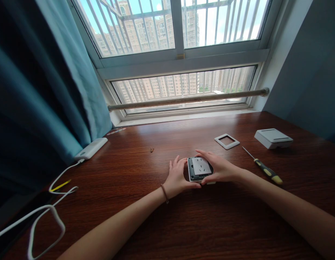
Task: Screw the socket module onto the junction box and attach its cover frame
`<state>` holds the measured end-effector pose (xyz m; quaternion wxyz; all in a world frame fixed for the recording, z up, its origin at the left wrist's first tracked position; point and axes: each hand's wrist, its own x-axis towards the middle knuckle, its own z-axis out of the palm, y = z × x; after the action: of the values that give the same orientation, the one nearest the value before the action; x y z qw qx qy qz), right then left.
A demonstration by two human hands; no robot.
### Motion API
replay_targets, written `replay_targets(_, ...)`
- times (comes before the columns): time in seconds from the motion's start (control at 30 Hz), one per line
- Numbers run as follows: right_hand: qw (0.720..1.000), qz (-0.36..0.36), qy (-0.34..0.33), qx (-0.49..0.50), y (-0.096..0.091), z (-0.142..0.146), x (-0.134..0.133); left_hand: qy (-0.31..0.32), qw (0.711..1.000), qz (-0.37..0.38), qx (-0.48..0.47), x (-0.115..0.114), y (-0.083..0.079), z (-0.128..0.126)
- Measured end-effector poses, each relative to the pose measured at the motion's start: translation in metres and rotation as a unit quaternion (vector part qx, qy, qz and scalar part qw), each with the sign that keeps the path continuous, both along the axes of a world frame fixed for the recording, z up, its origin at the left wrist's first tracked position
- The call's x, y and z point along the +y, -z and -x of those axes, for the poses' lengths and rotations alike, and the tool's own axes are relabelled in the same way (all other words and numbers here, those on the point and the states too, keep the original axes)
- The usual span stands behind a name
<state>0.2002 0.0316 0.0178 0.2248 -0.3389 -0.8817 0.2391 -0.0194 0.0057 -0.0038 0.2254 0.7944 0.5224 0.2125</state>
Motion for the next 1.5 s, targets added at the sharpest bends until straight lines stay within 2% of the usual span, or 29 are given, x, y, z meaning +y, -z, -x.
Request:
replay_targets(0.23,1.0,0.018,-0.018,0.0,-0.003,-0.005,0.001,0.001,0.999,0.035,0.022,0.0,-0.006,0.001)
replay_targets(0.33,0.998,0.042,-0.045,0.012,-0.006,-0.012,0.006,0.02,0.998,0.062,0.008,0.003,-0.014,0.006)
replay_targets(0.47,0.997,0.058,-0.06,0.002,-0.013,-0.018,0.009,0.05,0.997,0.051,-0.015,0.006,-0.021,0.011)
replay_targets(0.9,0.995,0.018,-0.026,-0.091,-0.024,-0.023,0.008,0.017,0.998,0.04,-0.05,-0.003,-0.013,0.001)
replay_targets(1.5,0.995,0.021,-0.034,-0.087,-0.024,-0.041,0.005,0.014,1.0,0.02,0.003,-0.006,-0.011,-0.013)
